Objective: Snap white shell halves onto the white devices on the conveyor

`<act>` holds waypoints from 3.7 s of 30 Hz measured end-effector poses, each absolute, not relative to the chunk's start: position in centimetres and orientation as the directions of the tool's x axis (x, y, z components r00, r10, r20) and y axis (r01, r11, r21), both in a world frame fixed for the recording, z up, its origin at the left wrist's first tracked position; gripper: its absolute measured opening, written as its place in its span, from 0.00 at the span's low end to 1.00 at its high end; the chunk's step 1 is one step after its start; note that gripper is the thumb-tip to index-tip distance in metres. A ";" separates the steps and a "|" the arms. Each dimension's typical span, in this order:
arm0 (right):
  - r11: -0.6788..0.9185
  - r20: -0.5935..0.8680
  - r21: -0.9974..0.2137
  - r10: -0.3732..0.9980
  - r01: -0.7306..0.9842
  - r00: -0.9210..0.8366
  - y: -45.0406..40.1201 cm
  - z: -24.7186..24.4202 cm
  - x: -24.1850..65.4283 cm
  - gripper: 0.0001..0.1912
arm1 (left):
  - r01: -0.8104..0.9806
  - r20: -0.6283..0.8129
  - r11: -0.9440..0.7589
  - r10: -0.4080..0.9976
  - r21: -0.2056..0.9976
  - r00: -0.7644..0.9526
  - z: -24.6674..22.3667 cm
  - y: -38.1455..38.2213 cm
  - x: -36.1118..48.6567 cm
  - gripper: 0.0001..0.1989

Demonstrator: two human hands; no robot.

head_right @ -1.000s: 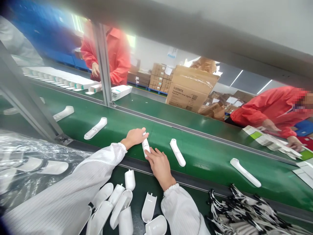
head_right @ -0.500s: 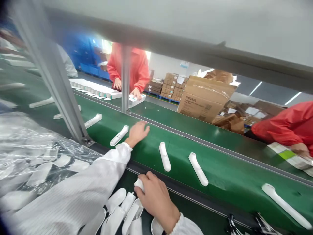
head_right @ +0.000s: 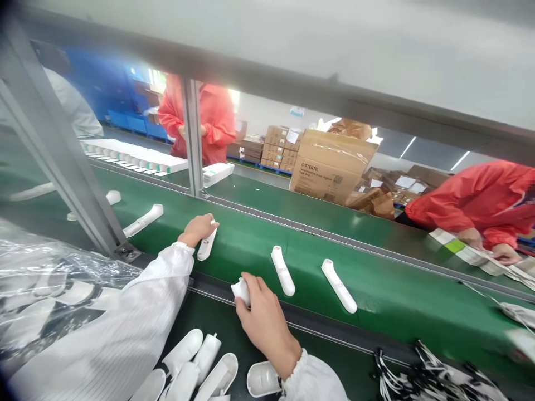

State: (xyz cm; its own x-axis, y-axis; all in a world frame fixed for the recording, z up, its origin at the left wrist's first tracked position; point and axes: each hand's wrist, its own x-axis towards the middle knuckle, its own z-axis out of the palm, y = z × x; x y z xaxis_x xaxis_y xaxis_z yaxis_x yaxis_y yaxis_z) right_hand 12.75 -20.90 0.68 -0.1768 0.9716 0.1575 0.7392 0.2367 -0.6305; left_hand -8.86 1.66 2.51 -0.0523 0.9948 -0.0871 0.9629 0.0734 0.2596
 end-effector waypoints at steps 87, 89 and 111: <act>0.035 0.016 -0.961 0.997 0.274 -0.069 -18.2 0.2 16.9 0.34 | 0.928 -0.047 -0.075 0.994 0.365 0.098 0.7 0.4 -3.5 0.21; 0.056 0.044 -0.959 0.998 0.277 -0.052 -17.1 -0.8 16.9 0.28 | 0.920 -0.050 -0.134 0.985 0.369 0.163 0.9 -0.2 -3.1 0.24; 0.212 0.360 -0.357 0.930 0.910 -0.076 -16.3 -2.7 16.5 0.07 | 0.867 0.065 -0.360 0.930 0.344 0.361 -0.9 -2.0 0.9 0.23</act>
State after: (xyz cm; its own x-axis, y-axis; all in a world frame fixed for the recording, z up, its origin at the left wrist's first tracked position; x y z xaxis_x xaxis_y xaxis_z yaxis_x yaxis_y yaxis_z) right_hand 16.48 -16.25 -2.66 -0.0755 0.9297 0.3605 0.9097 0.2122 -0.3568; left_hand 0.94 -1.97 -0.92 0.3608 0.9304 0.0648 0.8670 -0.3602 0.3444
